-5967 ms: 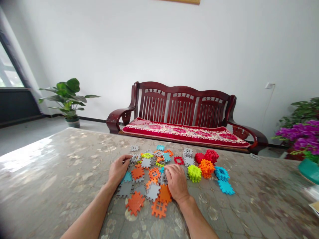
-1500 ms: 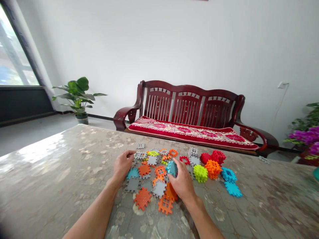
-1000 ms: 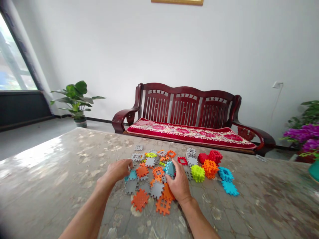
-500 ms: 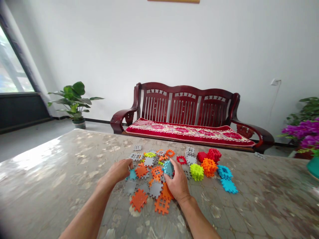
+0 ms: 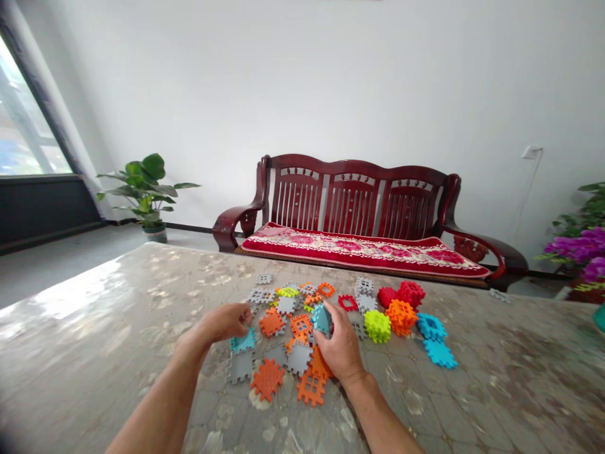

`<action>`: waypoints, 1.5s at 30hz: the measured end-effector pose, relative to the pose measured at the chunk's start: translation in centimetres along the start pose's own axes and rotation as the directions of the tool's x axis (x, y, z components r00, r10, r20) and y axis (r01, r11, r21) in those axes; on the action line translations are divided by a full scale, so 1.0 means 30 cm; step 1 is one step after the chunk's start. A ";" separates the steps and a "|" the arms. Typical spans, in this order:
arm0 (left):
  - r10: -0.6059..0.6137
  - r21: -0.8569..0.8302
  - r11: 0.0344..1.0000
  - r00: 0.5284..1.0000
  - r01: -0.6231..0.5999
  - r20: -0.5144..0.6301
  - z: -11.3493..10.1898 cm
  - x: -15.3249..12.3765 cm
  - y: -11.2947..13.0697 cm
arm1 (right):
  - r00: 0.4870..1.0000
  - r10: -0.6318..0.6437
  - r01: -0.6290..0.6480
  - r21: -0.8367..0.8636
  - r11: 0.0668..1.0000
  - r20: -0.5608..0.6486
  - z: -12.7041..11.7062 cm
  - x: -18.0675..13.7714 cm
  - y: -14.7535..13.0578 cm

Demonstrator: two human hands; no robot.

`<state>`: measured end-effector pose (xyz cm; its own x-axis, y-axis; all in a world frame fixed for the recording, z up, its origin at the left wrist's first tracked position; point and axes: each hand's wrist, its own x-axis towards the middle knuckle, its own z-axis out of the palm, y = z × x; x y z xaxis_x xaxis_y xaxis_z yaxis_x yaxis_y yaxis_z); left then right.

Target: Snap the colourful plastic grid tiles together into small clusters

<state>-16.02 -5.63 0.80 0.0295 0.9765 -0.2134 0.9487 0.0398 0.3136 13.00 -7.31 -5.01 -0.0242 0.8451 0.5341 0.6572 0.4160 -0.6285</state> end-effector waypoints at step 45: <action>-0.259 -0.402 0.913 0.863 0.072 -0.433 0.019 0.070 -0.023 | 0.999 -0.035 0.035 -0.016 0.999 -0.007 0.005 0.003 0.010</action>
<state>-16.45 -3.74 -0.40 -0.3566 0.9244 0.1352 0.7418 0.1922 0.6425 13.09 -7.05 -5.24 -0.0416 0.8277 0.5597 0.6680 0.4396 -0.6004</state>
